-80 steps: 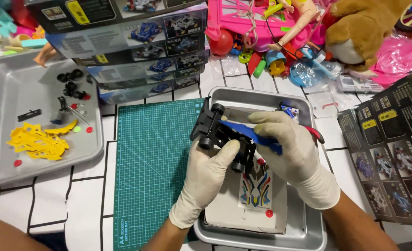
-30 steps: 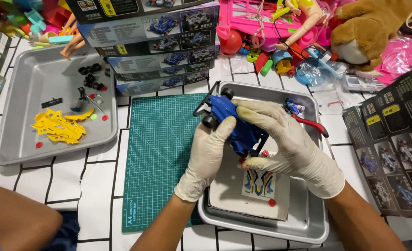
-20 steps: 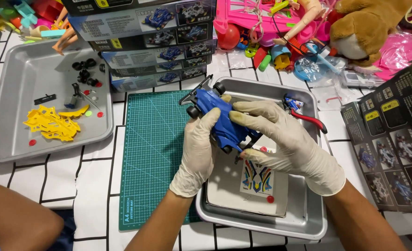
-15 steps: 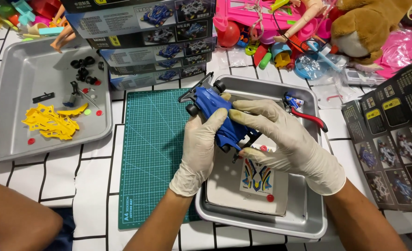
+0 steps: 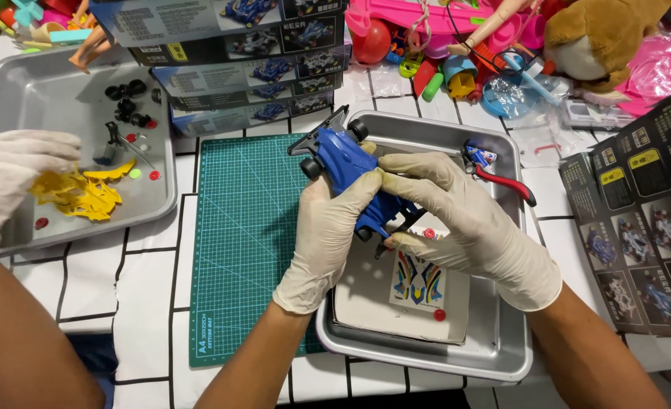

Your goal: Final assembly of a mini 4WD model car, including battery installation and body shell attachment.

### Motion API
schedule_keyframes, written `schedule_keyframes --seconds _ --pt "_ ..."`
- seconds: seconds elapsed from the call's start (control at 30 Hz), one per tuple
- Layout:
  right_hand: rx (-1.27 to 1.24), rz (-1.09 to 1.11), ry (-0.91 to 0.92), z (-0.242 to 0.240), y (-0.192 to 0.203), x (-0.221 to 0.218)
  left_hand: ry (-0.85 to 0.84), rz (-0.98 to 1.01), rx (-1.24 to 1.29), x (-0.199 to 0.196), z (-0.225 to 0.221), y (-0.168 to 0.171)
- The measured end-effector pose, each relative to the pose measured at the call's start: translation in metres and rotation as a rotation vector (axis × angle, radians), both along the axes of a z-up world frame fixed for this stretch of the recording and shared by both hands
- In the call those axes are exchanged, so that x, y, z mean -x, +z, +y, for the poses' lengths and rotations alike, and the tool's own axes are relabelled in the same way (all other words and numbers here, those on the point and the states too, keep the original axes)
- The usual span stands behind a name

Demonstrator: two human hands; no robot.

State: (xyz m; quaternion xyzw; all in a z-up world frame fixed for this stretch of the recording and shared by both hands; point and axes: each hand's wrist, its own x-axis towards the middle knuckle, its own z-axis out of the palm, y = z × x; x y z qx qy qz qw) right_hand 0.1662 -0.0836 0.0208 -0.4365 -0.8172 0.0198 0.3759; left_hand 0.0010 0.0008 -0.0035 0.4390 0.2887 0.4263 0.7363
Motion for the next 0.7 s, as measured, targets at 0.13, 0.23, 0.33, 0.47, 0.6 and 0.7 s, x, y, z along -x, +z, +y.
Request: schedule_keyframes --seconds 0.13,0.23,0.33,0.47,0.6,0.7 --pt "0.020 -0.009 -0.009 0.001 -0.002 -0.003 -0.007 0.008 0.038 0.001 0.001 0.001" --pt "0.039 0.010 -0.014 0.000 -0.001 -0.006 0.025 0.094 0.041 0.003 0.002 0.010" --pt "-0.062 0.094 -0.116 -0.002 0.001 -0.012 0.148 0.266 0.139 0.007 0.010 0.019" --pt "-0.080 -0.048 -0.361 0.002 -0.007 -0.033 0.402 0.044 0.111 0.011 0.021 0.019" --pt "0.179 -0.196 -0.406 0.013 -0.034 -0.046 0.511 0.079 0.151 0.015 0.025 0.027" --pt "0.320 -0.169 -0.314 0.014 -0.028 -0.031 0.488 0.087 0.105 0.016 0.023 0.020"
